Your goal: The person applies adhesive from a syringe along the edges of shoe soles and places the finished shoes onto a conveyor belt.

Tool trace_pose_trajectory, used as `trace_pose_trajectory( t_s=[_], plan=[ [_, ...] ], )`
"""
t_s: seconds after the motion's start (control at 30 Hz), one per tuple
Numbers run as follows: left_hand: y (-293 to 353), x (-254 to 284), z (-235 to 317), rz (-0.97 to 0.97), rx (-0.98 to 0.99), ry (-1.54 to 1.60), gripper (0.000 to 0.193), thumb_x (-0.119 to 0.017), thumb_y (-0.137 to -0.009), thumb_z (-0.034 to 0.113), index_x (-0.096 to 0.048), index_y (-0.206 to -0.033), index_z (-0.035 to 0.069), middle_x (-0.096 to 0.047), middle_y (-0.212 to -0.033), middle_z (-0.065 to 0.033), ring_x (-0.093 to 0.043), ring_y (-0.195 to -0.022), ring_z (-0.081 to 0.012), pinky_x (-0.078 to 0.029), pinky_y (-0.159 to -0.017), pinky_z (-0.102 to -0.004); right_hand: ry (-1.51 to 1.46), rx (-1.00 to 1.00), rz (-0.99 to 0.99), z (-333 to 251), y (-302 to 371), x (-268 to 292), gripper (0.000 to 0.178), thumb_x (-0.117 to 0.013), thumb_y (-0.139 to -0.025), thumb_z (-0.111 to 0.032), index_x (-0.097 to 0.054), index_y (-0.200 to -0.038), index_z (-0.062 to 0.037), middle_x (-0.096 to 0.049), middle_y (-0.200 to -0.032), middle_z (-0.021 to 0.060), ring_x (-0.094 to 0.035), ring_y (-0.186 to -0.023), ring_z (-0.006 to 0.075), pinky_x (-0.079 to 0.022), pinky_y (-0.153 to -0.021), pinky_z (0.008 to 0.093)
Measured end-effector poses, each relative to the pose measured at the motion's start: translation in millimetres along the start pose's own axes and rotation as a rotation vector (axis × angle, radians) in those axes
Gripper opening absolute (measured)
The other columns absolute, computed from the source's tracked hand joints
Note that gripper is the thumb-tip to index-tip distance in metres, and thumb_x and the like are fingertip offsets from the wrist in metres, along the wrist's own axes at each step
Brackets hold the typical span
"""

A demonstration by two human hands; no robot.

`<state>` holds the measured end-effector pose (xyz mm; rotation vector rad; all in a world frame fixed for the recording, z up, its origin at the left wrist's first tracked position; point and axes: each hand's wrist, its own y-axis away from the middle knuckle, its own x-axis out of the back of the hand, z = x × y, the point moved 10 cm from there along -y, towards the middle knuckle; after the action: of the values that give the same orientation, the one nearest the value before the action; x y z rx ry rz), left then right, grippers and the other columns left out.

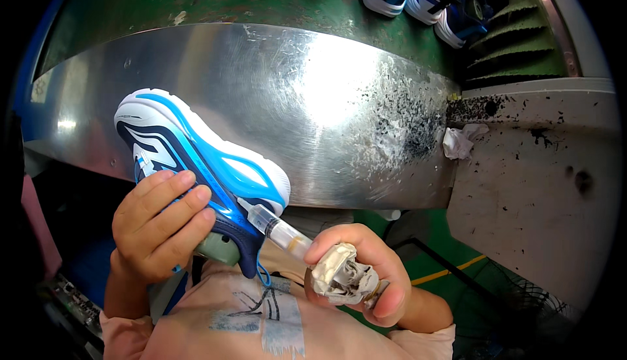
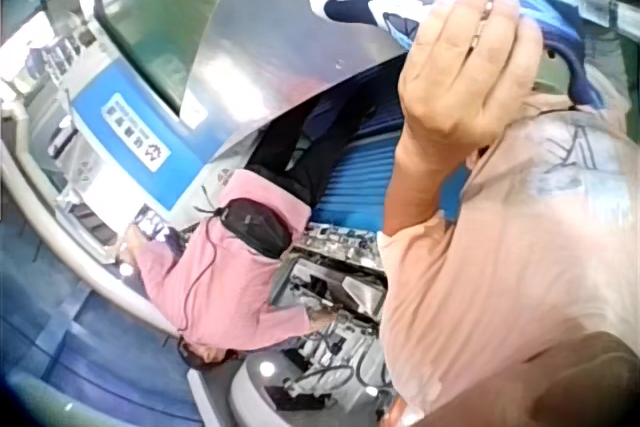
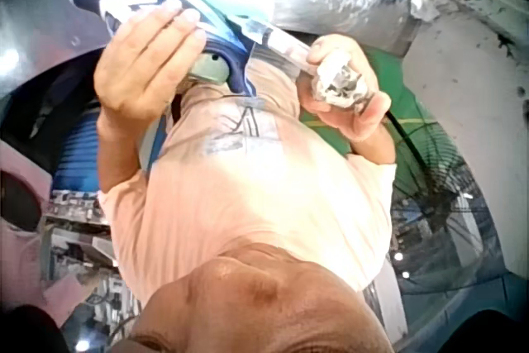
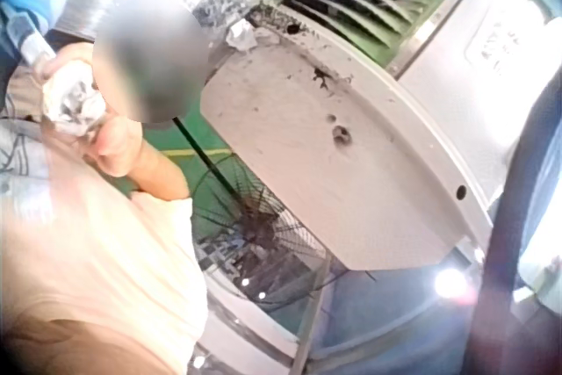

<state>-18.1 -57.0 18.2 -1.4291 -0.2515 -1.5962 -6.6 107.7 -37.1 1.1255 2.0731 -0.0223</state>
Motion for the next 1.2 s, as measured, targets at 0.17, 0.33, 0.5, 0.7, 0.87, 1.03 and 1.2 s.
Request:
trace_pose_trajectory(
  t_s=[0.17, 0.33, 0.5, 0.7, 0.87, 1.03, 1.2],
  plan=[
    [-14.1, -2.5, -1.8, -0.012, -0.011, -0.015, 0.013, -0.064, -0.076, 0.008, -0.067, -0.088, 0.006, -0.068, -0.096, -0.0103, -0.066, -0.094, -0.0282, -0.054, -0.080, -0.0387, -0.161, 0.142, -0.097, 3.4, -2.9, 22.5, 0.094, -0.045, -0.075, -0.078, -0.038, -0.122, 0.0031, -0.052, -0.080, 0.0063, -0.050, -0.064, 0.0099, -0.037, -0.055, 0.0212],
    [-29.0, -7.7, -3.3, -0.160, -0.002, -0.011, 0.019, -0.062, -0.076, 0.007, -0.067, -0.093, 0.003, -0.068, -0.097, -0.0131, -0.065, -0.095, -0.0326, -0.053, -0.084, -0.0432, -0.225, 0.165, -0.045, 10.9, -6.1, 41.3, 0.094, -0.043, -0.078, -0.078, -0.037, -0.121, 0.0053, -0.048, -0.074, 0.0042, -0.046, -0.059, 0.0081, -0.033, -0.051, 0.0203],
    [-36.7, -14.3, -5.6, -0.271, -0.014, -0.007, 0.033, -0.063, -0.068, 0.008, -0.063, -0.100, -0.001, -0.067, -0.103, -0.0175, -0.063, -0.102, -0.0370, -0.048, -0.091, -0.0466, -0.374, 0.183, -0.077, 20.6, -6.0, 50.0, 0.094, -0.049, -0.077, -0.075, -0.036, -0.124, 0.0053, -0.048, -0.074, 0.0034, -0.044, -0.062, 0.0075, -0.032, -0.053, 0.0206],
    [-60.6, -24.7, -9.9, -0.332, -0.032, -0.002, 0.036, -0.068, -0.065, 0.012, -0.066, -0.099, -0.001, -0.067, -0.101, -0.0166, -0.063, -0.100, -0.0347, -0.050, -0.088, -0.0427, -0.327, 0.087, 0.011, 28.1, -1.0, 54.4, 0.093, -0.052, -0.076, -0.075, -0.035, -0.128, 0.0010, -0.049, -0.080, 0.0046, -0.041, -0.064, 0.0079, -0.033, -0.056, 0.0210],
    [-85.7, -38.2, -14.4, -0.481, -0.135, 0.033, 0.056, -0.078, -0.055, 0.014, -0.062, -0.106, -0.001, -0.065, -0.102, -0.0160, -0.063, -0.092, -0.0339, -0.051, -0.080, -0.0404, -0.339, 0.155, -0.009, 32.6, -0.9, 52.8, 0.091, -0.047, -0.079, -0.075, -0.034, -0.130, -0.0016, -0.047, -0.082, 0.0050, -0.039, -0.068, 0.0077, -0.032, -0.059, 0.0217],
    [-102.0, -54.7, -4.4, -0.602, -0.249, -0.092, 0.063, -0.083, -0.057, 0.036, -0.059, -0.102, -0.002, -0.063, -0.091, -0.0152, -0.062, -0.077, -0.0320, -0.050, -0.066, -0.0385, -0.288, 0.309, 0.098, 18.9, -1.6, 58.4, 0.088, -0.036, -0.083, -0.076, -0.032, -0.125, 0.0009, -0.044, -0.065, 0.0027, -0.032, -0.054, 0.0056, -0.027, -0.049, 0.0197],
    [-101.4, -61.7, 2.0, -0.540, -0.112, -0.167, 0.066, -0.081, -0.061, 0.045, -0.059, -0.101, -0.002, -0.061, -0.083, -0.0159, -0.060, -0.073, -0.0335, -0.046, -0.066, -0.0376, -0.414, 0.351, 0.038, 20.4, 10.2, 64.5, 0.085, -0.048, -0.085, -0.066, -0.031, -0.134, 0.0010, -0.047, -0.087, 0.0041, -0.037, -0.069, 0.0047, -0.032, -0.060, 0.0197]
  ],
)
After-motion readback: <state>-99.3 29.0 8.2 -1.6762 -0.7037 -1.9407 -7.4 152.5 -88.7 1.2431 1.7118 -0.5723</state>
